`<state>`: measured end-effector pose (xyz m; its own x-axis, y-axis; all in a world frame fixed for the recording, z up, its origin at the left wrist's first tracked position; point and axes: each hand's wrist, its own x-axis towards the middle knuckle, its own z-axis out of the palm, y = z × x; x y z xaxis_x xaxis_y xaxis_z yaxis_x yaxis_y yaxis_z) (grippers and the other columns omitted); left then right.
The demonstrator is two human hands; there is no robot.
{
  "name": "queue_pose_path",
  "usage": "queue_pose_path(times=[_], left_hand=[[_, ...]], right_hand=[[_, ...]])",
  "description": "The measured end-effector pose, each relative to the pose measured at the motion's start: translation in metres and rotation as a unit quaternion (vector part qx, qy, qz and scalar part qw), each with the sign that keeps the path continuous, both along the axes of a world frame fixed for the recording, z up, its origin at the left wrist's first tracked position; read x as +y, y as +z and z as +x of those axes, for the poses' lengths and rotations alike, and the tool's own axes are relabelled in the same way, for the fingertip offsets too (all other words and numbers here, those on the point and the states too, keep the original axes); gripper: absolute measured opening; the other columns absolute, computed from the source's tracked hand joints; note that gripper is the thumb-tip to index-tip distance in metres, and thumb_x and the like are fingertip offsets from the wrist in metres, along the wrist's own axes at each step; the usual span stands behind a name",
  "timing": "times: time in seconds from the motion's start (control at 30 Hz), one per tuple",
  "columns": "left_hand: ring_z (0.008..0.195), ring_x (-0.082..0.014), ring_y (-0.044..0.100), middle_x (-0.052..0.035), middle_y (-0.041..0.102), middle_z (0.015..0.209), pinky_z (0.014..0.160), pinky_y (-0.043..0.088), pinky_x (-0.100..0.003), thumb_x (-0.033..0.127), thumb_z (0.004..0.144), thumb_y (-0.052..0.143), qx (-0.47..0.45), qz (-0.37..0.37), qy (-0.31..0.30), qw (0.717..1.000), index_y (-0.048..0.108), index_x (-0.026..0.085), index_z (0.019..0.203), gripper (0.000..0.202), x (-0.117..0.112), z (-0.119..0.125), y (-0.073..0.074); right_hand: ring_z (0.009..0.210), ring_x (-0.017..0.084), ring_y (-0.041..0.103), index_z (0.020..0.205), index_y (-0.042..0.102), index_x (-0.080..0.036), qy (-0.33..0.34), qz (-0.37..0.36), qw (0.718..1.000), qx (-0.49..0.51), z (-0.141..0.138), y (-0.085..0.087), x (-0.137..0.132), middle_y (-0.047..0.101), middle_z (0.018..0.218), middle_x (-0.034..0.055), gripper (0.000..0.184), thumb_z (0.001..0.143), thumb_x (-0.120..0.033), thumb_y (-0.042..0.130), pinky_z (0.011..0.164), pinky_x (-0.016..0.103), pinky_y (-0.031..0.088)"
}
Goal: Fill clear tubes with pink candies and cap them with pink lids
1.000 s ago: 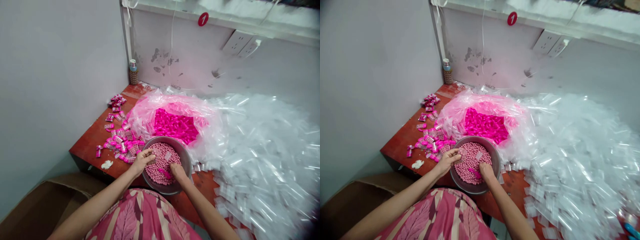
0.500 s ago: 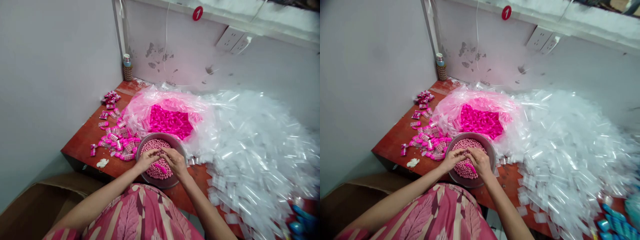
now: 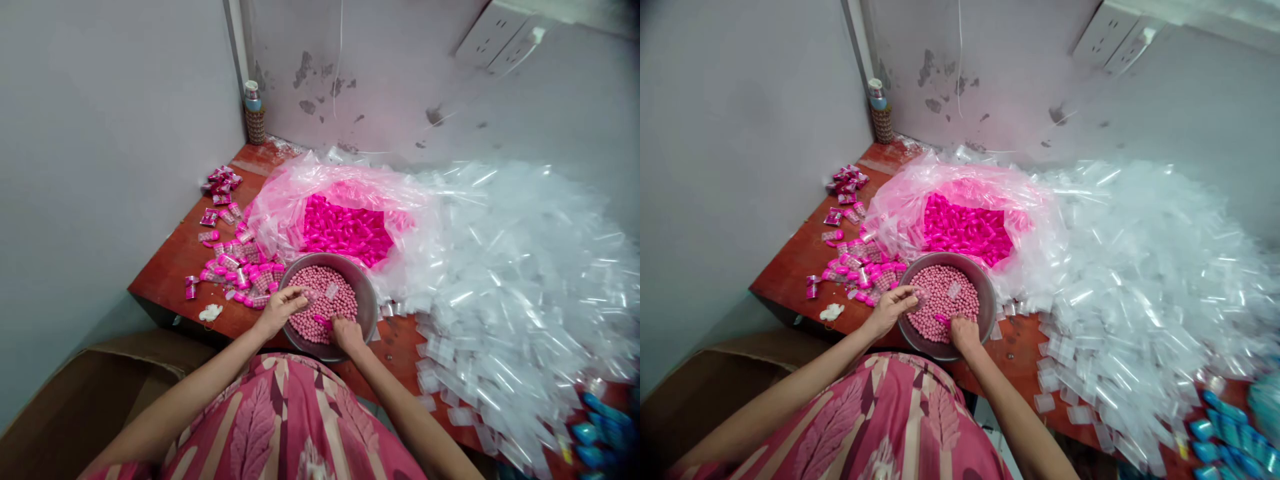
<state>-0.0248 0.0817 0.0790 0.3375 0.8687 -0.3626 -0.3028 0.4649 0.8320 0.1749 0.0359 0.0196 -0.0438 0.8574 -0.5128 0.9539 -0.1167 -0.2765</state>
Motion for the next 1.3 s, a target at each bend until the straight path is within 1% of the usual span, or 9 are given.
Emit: queue_pose_path(times=[0.13,0.23,0.4,0.53,0.67,0.93,1.03,1.17,1.3], left_hand=[[0.083,-0.0180,0.062,-0.0068,0.068,0.092,0.079,0.047,-0.031,0.034,0.067,0.068,0.005,-0.006,-0.007,1.000,0.065,0.014,0.096,0.036,-0.003,0.004,0.000],[0.079,-0.0172,0.062,-0.0062,0.068,0.087,0.077,0.047,-0.030,0.032,0.065,0.070,0.006,-0.006,-0.027,1.000,0.067,0.013,0.093,0.034,-0.004,0.013,0.002],[0.076,-0.0176,0.062,-0.0061,0.068,0.083,0.075,0.048,-0.030,0.033,0.065,0.070,0.003,0.012,-0.051,0.999,0.068,0.013,0.090,0.032,-0.004,0.025,0.012],[0.082,-0.0188,0.061,-0.0063,0.068,0.089,0.077,0.048,-0.031,0.035,0.069,0.066,0.011,0.036,-0.029,0.999,0.065,0.014,0.096,0.034,0.001,0.029,0.015],[0.087,-0.0199,0.061,-0.0064,0.067,0.092,0.081,0.048,-0.031,0.033,0.068,0.067,0.013,0.059,-0.036,0.998,0.066,0.014,0.095,0.033,0.003,0.036,0.015],[0.088,-0.0210,0.063,-0.0091,0.068,0.096,0.080,0.050,-0.033,0.036,0.075,0.059,0.033,0.107,-0.058,0.992,0.064,0.012,0.099,0.035,0.000,0.041,0.024],[0.086,-0.0205,0.063,-0.0085,0.069,0.094,0.077,0.050,-0.031,0.034,0.077,0.057,0.076,0.143,-0.057,0.985,0.065,0.013,0.100,0.032,0.002,0.036,0.028],[0.090,-0.0197,0.062,-0.0059,0.069,0.097,0.084,0.046,-0.030,0.028,0.077,0.058,0.136,0.207,-0.063,0.967,0.067,0.017,0.097,0.025,0.006,0.030,0.033],[0.086,-0.0182,0.063,-0.0054,0.070,0.095,0.081,0.046,-0.028,0.026,0.078,0.056,0.178,0.255,-0.067,0.948,0.068,0.018,0.096,0.023,0.008,0.028,0.037]], right_hand=[[0.073,0.020,0.062,0.082,0.057,-0.016,-0.034,0.012,0.998,0.044,0.009,-0.008,0.000,0.065,0.079,0.0083,0.013,0.073,-0.024,0.058,0.063,0.028,0.044],[0.061,0.016,0.059,0.075,0.054,-0.016,-0.060,0.048,0.990,0.119,0.017,0.000,0.009,0.061,0.064,0.0026,0.019,0.080,-0.034,0.051,0.056,0.025,0.044],[0.064,0.015,0.058,0.080,0.053,-0.017,-0.065,0.139,0.963,0.221,0.021,0.039,0.022,0.060,0.067,0.0016,0.027,0.085,-0.040,0.040,0.060,0.024,0.046],[0.079,0.018,0.059,0.087,0.058,-0.019,-0.038,0.186,0.955,0.229,0.025,0.076,0.024,0.063,0.087,0.0067,0.020,0.083,-0.033,0.045,0.072,0.028,0.045],[0.078,0.018,0.060,0.099,0.058,-0.021,-0.014,0.195,0.947,0.255,0.025,0.101,0.023,0.065,0.092,0.0056,0.023,0.078,-0.032,0.054,0.073,0.029,0.045],[0.082,0.017,0.059,0.092,0.058,-0.020,-0.156,0.159,0.829,0.513,0.012,0.096,0.023,0.063,0.088,0.0021,0.022,0.075,-0.033,0.062,0.075,0.030,0.048],[0.076,0.016,0.059,0.094,0.057,-0.020,-0.144,0.202,0.846,0.471,0.013,0.101,0.025,0.063,0.084,0.0022,0.021,0.077,-0.033,0.060,0.070,0.029,0.048],[0.082,0.018,0.059,0.100,0.058,-0.020,-0.008,0.269,0.904,0.333,0.015,0.116,0.031,0.063,0.091,0.0054,0.023,0.080,-0.030,0.057,0.075,0.030,0.046],[0.076,0.016,0.058,0.095,0.055,-0.019,0.082,0.282,0.918,0.267,0.011,0.124,0.037,0.062,0.084,0.0050,0.016,0.082,-0.028,0.054,0.069,0.028,0.046]])
